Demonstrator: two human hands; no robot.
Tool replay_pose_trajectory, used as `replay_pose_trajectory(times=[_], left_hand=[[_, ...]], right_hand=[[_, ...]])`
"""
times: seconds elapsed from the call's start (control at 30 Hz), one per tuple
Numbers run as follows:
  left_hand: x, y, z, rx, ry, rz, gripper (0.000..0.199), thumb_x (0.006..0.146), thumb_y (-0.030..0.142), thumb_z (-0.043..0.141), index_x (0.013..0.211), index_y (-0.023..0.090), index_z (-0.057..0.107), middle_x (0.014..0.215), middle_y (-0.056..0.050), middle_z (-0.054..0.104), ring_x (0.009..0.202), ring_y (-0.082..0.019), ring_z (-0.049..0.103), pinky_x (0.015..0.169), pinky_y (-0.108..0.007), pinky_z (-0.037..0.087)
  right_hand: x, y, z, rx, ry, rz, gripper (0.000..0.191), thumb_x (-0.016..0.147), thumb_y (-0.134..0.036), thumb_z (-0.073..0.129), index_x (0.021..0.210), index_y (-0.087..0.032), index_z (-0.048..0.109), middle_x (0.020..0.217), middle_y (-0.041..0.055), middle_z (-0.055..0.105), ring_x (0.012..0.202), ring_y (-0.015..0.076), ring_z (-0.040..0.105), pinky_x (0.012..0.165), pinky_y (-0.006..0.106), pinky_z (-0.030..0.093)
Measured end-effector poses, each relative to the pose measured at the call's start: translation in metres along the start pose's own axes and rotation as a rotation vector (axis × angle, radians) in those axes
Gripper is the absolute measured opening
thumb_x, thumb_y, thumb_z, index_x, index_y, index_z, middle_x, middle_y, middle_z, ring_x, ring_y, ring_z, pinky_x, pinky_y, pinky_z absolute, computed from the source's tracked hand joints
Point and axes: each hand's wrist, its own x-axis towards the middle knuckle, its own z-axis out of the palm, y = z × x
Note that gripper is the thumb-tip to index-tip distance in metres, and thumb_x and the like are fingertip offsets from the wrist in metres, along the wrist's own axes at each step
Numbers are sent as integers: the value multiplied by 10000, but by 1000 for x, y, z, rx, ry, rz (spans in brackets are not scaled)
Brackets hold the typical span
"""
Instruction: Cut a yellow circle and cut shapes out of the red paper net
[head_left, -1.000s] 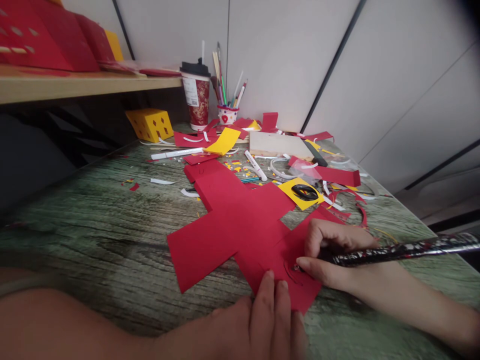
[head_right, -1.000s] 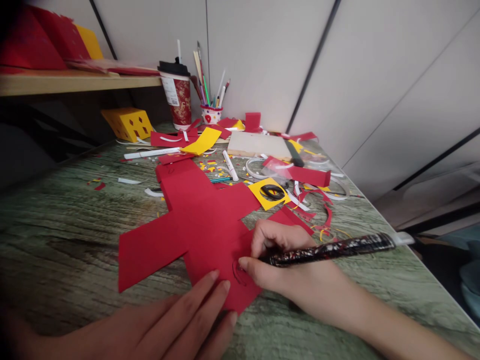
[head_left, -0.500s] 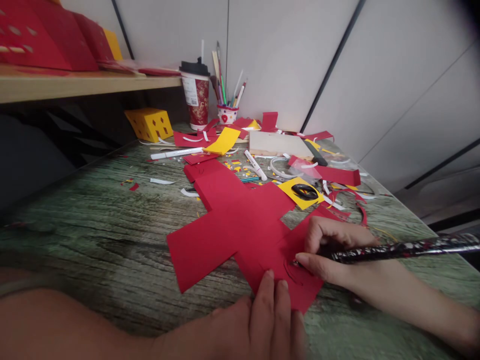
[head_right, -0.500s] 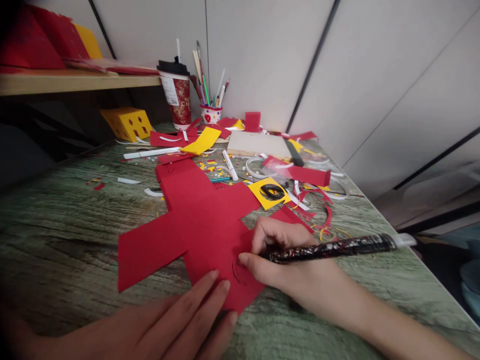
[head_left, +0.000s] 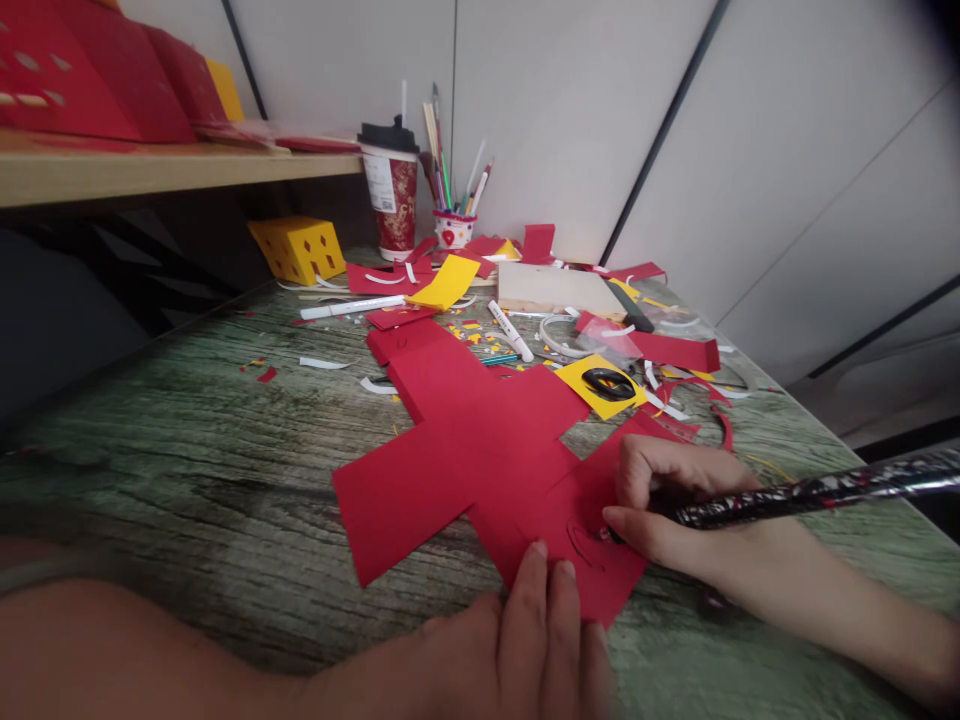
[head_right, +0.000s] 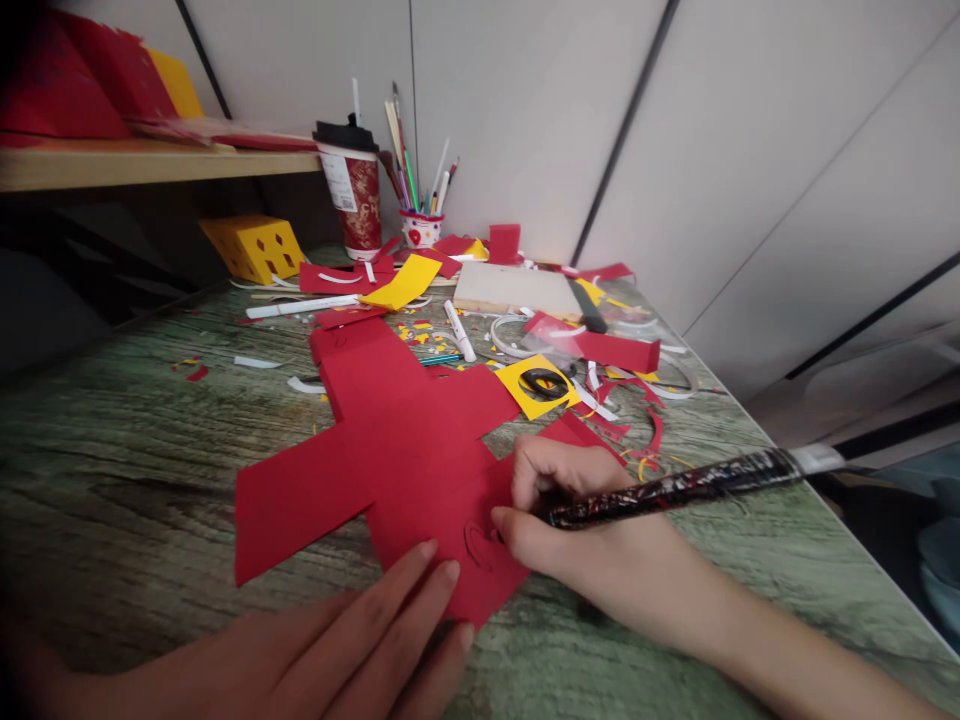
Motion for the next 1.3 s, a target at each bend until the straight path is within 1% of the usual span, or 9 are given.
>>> replay_pose_trajectory(times=[0.23, 0.43, 0.57, 0.77, 0.9, 1.0, 1.2, 1.3], left_hand=[[0, 0, -2, -2, -6, -17, 289, 778, 93, 431, 1023, 201, 541, 989, -10, 620, 858, -134, 588, 495, -172, 468], [0, -2, -1, -2, 6, 13, 291, 786, 87, 410, 1026, 194, 537, 988, -14, 619, 857, -139, 591, 483, -168, 470], [0, -2, -2, -12, 10, 25, 287, 786, 99, 422, 1035, 186, 536, 1001, -20, 614, 865, -141, 588, 492, -167, 474], [0, -2, -3, -36, -1, -13, 283, 783, 81, 422, 1015, 186, 547, 993, -19, 617, 857, -140, 590, 498, -171, 481], [1, 0, -3, -33, 11, -27, 283, 780, 71, 422, 1007, 183, 548, 975, -22, 623, 856, -146, 592, 473, -174, 476], [2, 0, -4, -20, 3, -33, 281, 785, 77, 420, 1005, 193, 550, 976, -14, 623, 855, -144, 592, 484, -176, 481], [0, -1, -4, -39, 17, -10, 293, 781, 62, 418, 1020, 176, 544, 980, -23, 622, 850, -141, 593, 491, -172, 481], [-1, 0, -4, -47, 8, -27, 289, 782, 62, 420, 1018, 174, 544, 984, -25, 620, 840, -145, 597, 474, -174, 476]], right_hand=[[-4, 1, 0, -38, 15, 9, 247, 728, -151, 538, 551, -200, 374, 506, -69, 384, 459, 77, 326, 389, 195, 252], [-4, 4, 1, -59, 56, 18, 263, 748, -176, 537, 551, -199, 364, 495, -77, 366, 441, 70, 308, 378, 190, 231], [-3, 5, 1, -57, 68, 27, 238, 774, -204, 526, 581, -201, 387, 515, -74, 396, 445, 68, 335, 380, 186, 242], [-4, 3, 2, -95, 122, 34, 236, 781, -229, 523, 593, -205, 381, 514, -73, 389, 453, 76, 320, 384, 201, 229], [-3, 3, 2, -116, 137, 21, 237, 778, -231, 518, 591, -207, 374, 520, -68, 398, 465, 83, 332, 396, 208, 241], [-2, 3, 2, -130, 140, 22, 241, 776, -235, 517, 588, -208, 368, 516, -69, 396, 463, 83, 330, 394, 204, 244], [-2, 1, 3, -170, 148, 53, 235, 769, -245, 513, 587, -209, 370, 511, -65, 398, 461, 85, 330, 392, 202, 254], [-2, 0, 3, -172, 165, 65, 244, 757, -222, 514, 572, -209, 356, 501, -67, 383, 458, 86, 323, 391, 201, 251]])
